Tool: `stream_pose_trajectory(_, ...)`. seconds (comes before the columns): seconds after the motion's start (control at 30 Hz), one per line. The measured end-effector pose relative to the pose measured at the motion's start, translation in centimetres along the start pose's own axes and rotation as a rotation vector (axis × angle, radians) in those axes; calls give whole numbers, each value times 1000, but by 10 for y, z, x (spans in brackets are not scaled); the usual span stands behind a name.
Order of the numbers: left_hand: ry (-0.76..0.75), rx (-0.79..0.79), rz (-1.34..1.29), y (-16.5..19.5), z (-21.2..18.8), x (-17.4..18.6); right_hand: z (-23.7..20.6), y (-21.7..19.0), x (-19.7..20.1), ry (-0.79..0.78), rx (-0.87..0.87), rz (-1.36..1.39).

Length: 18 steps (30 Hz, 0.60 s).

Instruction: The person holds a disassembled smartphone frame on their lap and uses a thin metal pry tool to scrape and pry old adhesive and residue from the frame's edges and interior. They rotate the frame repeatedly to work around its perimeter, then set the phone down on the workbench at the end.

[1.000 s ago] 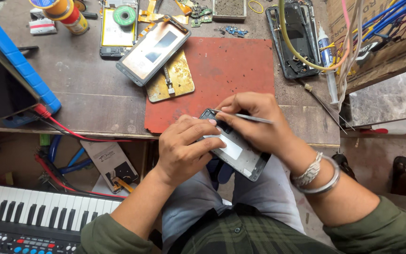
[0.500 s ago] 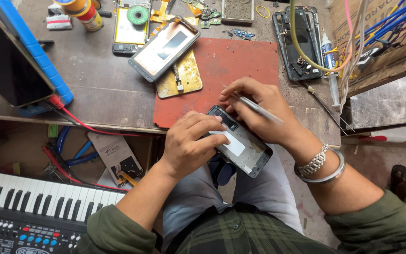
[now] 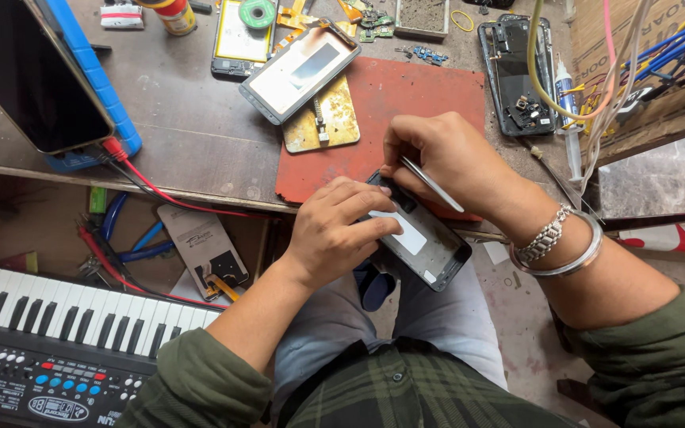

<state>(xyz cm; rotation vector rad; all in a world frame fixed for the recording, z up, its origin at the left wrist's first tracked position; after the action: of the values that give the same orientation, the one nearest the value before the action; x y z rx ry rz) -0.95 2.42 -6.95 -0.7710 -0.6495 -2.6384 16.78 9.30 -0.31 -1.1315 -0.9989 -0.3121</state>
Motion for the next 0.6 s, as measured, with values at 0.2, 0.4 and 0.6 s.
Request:
stream_pose_trajectory(0.2, -3, 9, -3, 0, 0, 0, 1, -6, -2, -13, 108, -120)
stream_pose_trajectory(0.4, 8, 5, 10, 0, -1, -1, -3, -5, -5, 2, 298, -152)
stream_pose_trajectory(0.6, 6, 1, 7, 0, -1, -1, -2, 19, -11, -80, 200, 62)
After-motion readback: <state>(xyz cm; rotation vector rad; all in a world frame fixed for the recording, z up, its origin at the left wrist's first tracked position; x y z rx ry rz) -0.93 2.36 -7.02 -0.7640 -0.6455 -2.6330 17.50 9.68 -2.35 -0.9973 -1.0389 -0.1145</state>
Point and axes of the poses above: each hand's wrist, its own z-axis towards the middle knuckle, its own x-axis out of the back of the hand, y = z × x, the point moved 2 cm from there along z, towards the middle knuckle, and after that the axes turned 1 degree about y, right-handed, at the moved point
